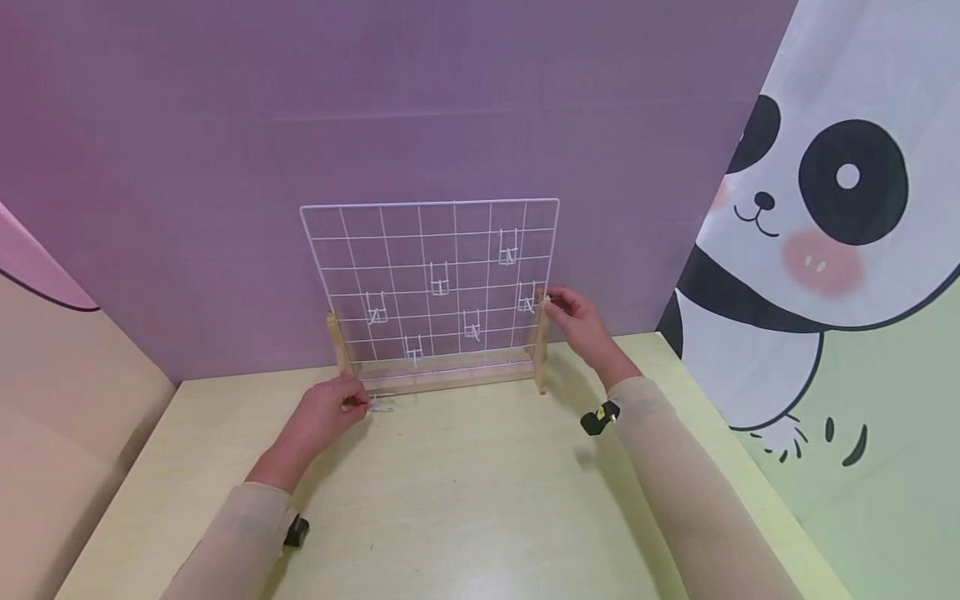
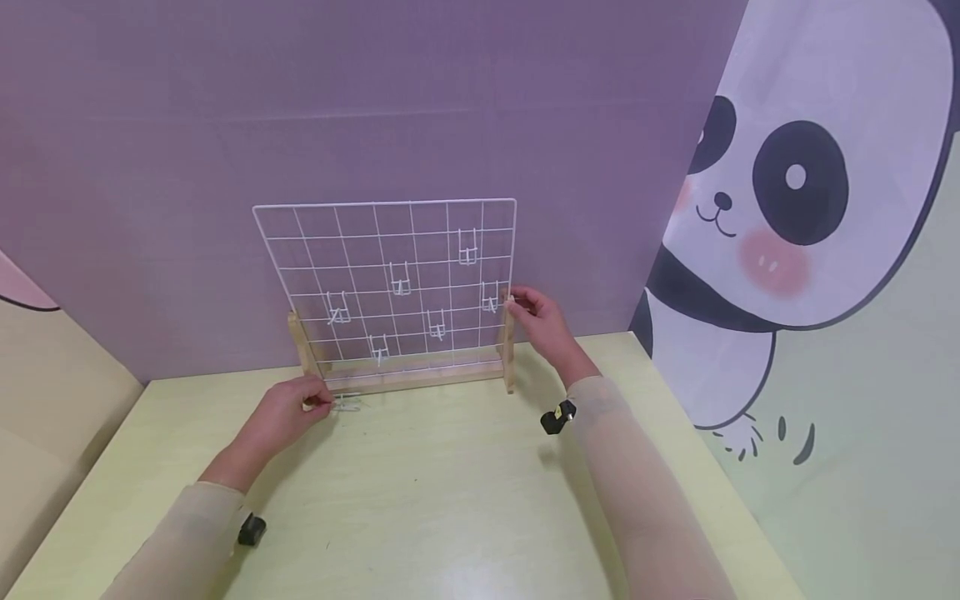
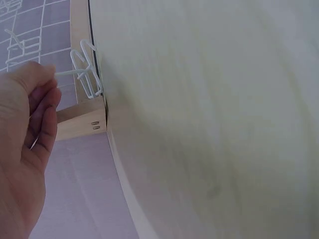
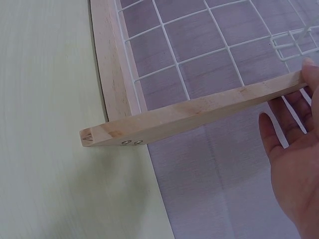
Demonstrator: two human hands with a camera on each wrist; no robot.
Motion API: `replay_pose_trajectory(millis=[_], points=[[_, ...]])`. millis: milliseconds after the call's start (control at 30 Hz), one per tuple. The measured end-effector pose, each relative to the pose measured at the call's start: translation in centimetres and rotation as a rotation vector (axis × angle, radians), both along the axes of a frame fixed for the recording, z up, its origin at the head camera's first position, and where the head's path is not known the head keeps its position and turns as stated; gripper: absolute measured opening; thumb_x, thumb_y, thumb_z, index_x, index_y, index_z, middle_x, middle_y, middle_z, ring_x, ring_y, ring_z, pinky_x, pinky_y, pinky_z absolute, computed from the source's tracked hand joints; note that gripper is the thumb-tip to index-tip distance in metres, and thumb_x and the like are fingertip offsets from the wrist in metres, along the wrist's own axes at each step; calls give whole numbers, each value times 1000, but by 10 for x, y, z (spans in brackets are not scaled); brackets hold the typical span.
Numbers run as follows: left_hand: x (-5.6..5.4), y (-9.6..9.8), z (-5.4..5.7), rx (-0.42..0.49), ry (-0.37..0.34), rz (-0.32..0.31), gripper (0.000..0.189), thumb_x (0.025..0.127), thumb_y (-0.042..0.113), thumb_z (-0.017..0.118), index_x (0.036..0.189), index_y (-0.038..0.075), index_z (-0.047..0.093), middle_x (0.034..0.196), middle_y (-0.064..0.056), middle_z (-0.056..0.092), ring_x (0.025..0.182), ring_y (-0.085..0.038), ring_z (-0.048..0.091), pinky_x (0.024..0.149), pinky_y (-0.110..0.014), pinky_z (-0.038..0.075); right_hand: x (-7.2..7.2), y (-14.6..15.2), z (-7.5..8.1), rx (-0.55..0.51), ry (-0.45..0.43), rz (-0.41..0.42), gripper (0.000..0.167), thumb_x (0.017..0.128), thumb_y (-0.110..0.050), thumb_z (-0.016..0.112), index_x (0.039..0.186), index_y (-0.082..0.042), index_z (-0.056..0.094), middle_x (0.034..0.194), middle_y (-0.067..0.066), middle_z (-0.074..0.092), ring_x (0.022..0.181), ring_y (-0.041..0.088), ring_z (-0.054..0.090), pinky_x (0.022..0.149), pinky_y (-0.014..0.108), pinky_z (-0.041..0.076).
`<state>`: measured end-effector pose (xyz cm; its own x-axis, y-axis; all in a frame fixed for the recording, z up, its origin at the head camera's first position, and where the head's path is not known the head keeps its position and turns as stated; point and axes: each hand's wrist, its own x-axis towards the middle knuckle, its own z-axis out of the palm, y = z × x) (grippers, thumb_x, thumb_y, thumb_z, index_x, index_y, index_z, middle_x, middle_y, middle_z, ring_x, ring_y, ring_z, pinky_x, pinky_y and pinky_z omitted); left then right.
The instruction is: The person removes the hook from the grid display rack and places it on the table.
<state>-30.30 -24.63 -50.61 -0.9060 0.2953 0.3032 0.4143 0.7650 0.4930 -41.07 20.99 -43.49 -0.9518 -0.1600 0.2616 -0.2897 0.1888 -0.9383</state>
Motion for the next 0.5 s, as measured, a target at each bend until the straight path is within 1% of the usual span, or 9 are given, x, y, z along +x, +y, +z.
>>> replay_pose_trajectory(millis=[233, 367, 500], points=[[-1, -2, -1, 46, -49, -16, 11, 95, -4, 82, 97, 6, 78, 96, -2, 71, 90, -23, 70, 86, -50, 65, 1, 0, 1, -2, 3, 7, 35, 114, -14, 63, 147, 0, 65, 143, 20, 67, 134, 29, 61, 124, 48, 45], [0, -3, -1, 71, -105, -29, 9, 96, -2, 81, 101, 5, 78, 99, -4, 73, 93, -24, 71, 88, -50, 65, 1, 0, 1, 8, 2, 3, 35, 114, -16, 63, 147, -1, 66, 142, 19, 67, 132, 28, 61, 123, 48, 46], [0, -3, -2, 70, -156, -38, 10, 98, -1, 79, 106, 3, 78, 101, -4, 74, 94, -24, 71, 88, -48, 65, 1, 0, 0, 16, -5, -4, 36, 114, -17, 64, 147, -3, 66, 142, 16, 68, 132, 28, 61, 123, 47, 47]])
